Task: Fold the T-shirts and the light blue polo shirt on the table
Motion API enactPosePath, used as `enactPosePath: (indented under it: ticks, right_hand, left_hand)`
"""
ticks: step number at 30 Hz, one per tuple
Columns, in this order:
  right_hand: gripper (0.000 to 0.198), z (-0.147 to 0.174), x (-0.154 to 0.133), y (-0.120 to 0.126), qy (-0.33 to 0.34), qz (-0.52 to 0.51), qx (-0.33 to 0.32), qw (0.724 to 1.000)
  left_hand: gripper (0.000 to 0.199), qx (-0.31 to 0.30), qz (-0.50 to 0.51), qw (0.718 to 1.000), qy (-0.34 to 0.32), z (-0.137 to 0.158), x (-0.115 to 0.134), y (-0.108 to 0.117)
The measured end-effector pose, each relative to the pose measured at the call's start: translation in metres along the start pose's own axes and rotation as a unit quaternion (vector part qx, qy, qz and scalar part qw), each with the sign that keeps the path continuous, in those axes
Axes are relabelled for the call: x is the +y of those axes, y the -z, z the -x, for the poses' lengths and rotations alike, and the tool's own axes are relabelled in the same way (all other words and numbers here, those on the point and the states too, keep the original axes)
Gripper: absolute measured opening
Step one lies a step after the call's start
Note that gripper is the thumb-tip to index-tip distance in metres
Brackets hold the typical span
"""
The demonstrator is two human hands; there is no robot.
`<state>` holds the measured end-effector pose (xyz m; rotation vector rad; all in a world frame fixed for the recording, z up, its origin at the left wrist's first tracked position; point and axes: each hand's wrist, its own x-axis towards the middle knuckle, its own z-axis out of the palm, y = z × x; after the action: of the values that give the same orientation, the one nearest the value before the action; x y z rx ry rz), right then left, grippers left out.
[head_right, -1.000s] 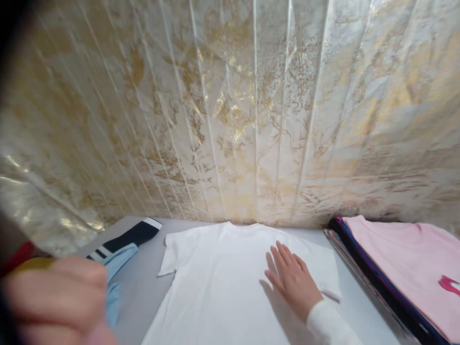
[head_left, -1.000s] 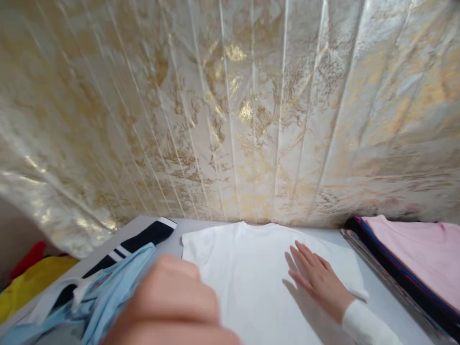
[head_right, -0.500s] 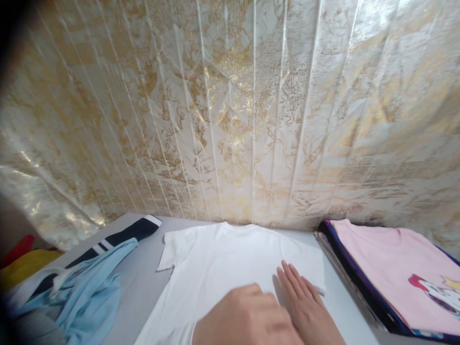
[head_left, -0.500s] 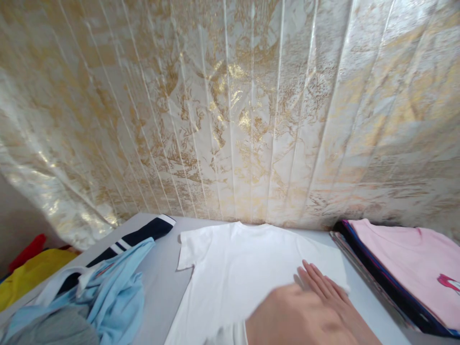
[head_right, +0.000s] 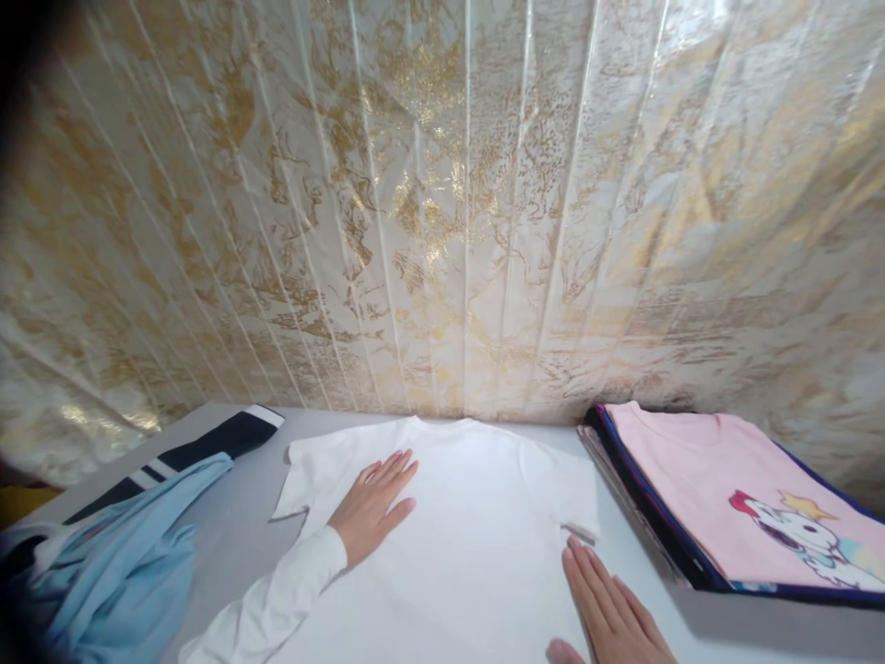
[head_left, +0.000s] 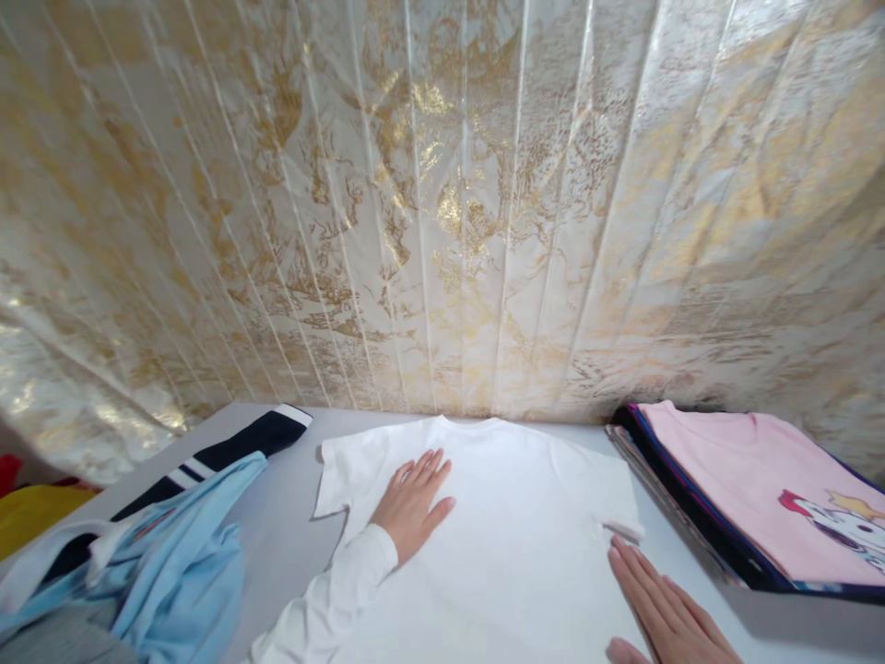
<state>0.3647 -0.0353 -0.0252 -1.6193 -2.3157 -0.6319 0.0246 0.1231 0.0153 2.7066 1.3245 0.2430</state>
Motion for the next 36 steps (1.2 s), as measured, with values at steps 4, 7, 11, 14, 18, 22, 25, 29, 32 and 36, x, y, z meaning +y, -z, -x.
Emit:
enactPosePath:
  ticks: [4, 7, 11, 14, 18, 22, 25, 29, 32, 36]
  right_hand:
    - [0.076, -0.007, 0.008, 0.011, -0.022, -0.002, 0.003, 1.0]
    - [0.071, -0.027, -0.009, 0.015, -0.008, -0.034, -0.011, 0.999]
    - [0.065, -0.055, -0.045, 0.008, 0.029, -0.088, -0.035, 0.995]
    - [0.066, -0.064, -0.059, -0.004, 0.015, -0.095, -0.035, 0.995]
    - [0.069, -0.063, -0.06, -0.018, -0.006, -0.064, -0.032, 0.997]
    - [0.069, -0.06, -0.055, -0.024, -0.007, -0.048, -0.033, 0.998]
    - [0.07, -0.06, -0.056, -0.019, -0.003, -0.055, -0.033, 0.998]
    - [0.071, -0.059, -0.072, 0.004, 0.073, -0.093, -0.038, 0.992]
    - [0.074, -0.056, -0.083, 0.02, 0.165, -0.129, -0.052, 0.976]
    - [0.075, -0.042, -0.075, 0.025, 0.144, -0.127, -0.061, 0.98]
  left_hand:
    - [0.046, 0.013, 0.007, 0.999, -0.037, 0.008, 0.025, 0.007]
    - [0.049, 0.004, 0.017, 0.994, -0.106, 0.022, 0.044, 0.006]
    - [0.053, -0.013, 0.008, 0.995, -0.095, 0.044, 0.042, -0.003]
    - [0.056, 0.005, -0.011, 0.999, -0.051, 0.059, 0.024, -0.009]
    - [0.059, 0.021, -0.036, 0.999, -0.034, 0.069, 0.006, -0.007]
    - [0.06, 0.007, -0.037, 0.999, -0.02, 0.073, 0.01, -0.002]
    - [0.057, 0.002, -0.023, 0.999, -0.049, 0.082, 0.026, -0.002]
    - [0.064, -0.057, 0.012, 0.983, -0.174, 0.1, 0.05, -0.005]
    - [0.068, -0.076, 0.021, 0.979, -0.186, 0.106, 0.056, -0.004]
    - [0.063, -0.046, 0.008, 0.99, -0.131, 0.11, 0.047, 0.004]
